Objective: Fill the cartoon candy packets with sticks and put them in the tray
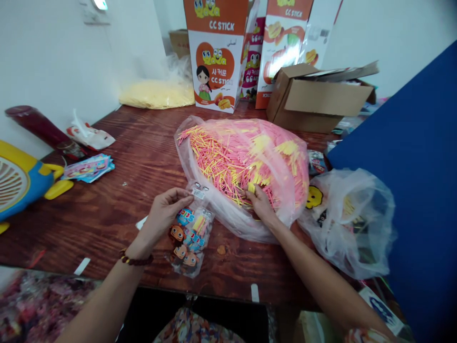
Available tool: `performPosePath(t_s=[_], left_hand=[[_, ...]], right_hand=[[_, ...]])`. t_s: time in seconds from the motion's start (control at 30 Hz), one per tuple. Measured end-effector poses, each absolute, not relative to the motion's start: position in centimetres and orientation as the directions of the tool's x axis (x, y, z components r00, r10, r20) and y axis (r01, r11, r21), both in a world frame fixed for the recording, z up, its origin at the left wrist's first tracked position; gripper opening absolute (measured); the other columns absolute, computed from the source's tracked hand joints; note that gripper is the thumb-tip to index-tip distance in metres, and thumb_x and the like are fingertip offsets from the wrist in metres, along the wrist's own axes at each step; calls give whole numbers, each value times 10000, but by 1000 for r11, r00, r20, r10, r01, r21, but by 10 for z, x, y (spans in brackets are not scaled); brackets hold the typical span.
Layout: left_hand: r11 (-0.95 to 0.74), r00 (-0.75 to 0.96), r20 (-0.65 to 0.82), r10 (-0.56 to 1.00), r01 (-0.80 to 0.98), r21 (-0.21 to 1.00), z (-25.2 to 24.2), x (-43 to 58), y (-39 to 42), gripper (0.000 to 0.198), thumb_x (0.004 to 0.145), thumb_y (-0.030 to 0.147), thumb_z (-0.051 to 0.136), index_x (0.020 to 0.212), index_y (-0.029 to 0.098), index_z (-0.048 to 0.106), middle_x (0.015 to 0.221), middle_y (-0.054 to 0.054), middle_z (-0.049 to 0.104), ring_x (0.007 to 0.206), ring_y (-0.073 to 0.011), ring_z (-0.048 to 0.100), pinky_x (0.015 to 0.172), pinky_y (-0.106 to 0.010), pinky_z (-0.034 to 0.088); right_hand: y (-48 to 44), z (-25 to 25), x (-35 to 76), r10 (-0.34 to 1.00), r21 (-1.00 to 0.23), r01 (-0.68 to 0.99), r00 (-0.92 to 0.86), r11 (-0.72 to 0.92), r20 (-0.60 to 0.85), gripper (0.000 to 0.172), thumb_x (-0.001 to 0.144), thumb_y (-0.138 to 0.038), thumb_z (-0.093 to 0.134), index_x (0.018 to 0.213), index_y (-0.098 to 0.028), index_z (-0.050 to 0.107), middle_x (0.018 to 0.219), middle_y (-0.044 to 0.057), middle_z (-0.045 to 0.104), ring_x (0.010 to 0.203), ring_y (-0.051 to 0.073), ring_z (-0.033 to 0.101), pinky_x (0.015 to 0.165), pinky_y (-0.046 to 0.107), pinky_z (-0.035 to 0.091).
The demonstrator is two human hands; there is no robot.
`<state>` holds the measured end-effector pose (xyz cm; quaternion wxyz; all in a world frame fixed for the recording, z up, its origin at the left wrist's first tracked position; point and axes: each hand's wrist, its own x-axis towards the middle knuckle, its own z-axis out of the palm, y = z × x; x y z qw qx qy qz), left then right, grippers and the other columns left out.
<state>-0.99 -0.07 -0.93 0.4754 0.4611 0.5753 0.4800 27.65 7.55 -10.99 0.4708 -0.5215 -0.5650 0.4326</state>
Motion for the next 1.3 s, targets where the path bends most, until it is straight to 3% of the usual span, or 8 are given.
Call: performPosePath(t_s=[0.17,0.33,0.47,0.57,0.77,0.97,1.13,1.3], left_hand=[[120,-52,-115,992,86,989,-16,-3,-5,315,662,441,795,716,160,663,658,13,620,581,-111,534,555,-221,432],[166,-16,-165,986,81,983,-25,0,-7,289,681,439,783,716,172,676,657,7,635,583,-123,546,565,-236,440],[172,37,-176,984,86,981,-29,5,-7,272,712,430,770,710,166,704,661,-1,645,575,-115,532,546,-229,413],[166,66,-173,983,103,981,-28,7,-9,260,731,415,758,702,161,707,646,2,635,564,-105,511,537,-224,394],[106,97,-124,988,173,979,-26,0,-18,225,751,371,709,664,165,680,617,6,608,570,-111,491,552,-231,382],[68,96,-89,991,203,977,-29,-4,-30,247,802,386,666,678,172,649,622,9,583,583,-115,484,548,-226,371],[79,126,-95,988,125,989,-30,-3,-32,246,794,394,687,731,161,638,685,8,609,627,-115,518,592,-219,412],[88,119,-107,987,156,984,-35,-1,-33,261,801,382,680,686,154,629,626,18,578,566,-97,467,541,-210,364]], right_hand=[[73,-110,276,997,-976,202,-12,78,77,182,817,-413,565,881,-242,569,853,26,704,861,229,664,813,384,507],[66,-76,268,993,-981,159,-25,115,113,240,830,-458,566,922,-237,590,778,11,686,776,207,633,755,354,493],[48,-36,242,963,-962,196,-228,188,141,230,885,-452,540,968,-246,600,856,26,693,769,202,620,683,328,463],[35,-17,219,889,-891,288,-399,352,223,185,934,-412,491,912,-254,587,906,35,684,808,205,611,710,331,457],[31,-14,199,778,-718,443,-589,536,217,243,999,-393,386,847,-260,520,761,13,602,651,177,507,614,304,379],[29,-14,198,747,-722,428,-639,544,184,209,1000,-356,405,836,-254,484,765,1,593,672,172,522,609,295,365],[24,-15,195,740,-723,429,-652,542,167,151,993,-266,411,872,-234,497,771,-7,586,691,156,521,617,275,348],[19,-13,195,732,-723,443,-669,531,128,146,1002,-270,408,896,-232,501,786,-9,584,696,153,517,626,275,341]])
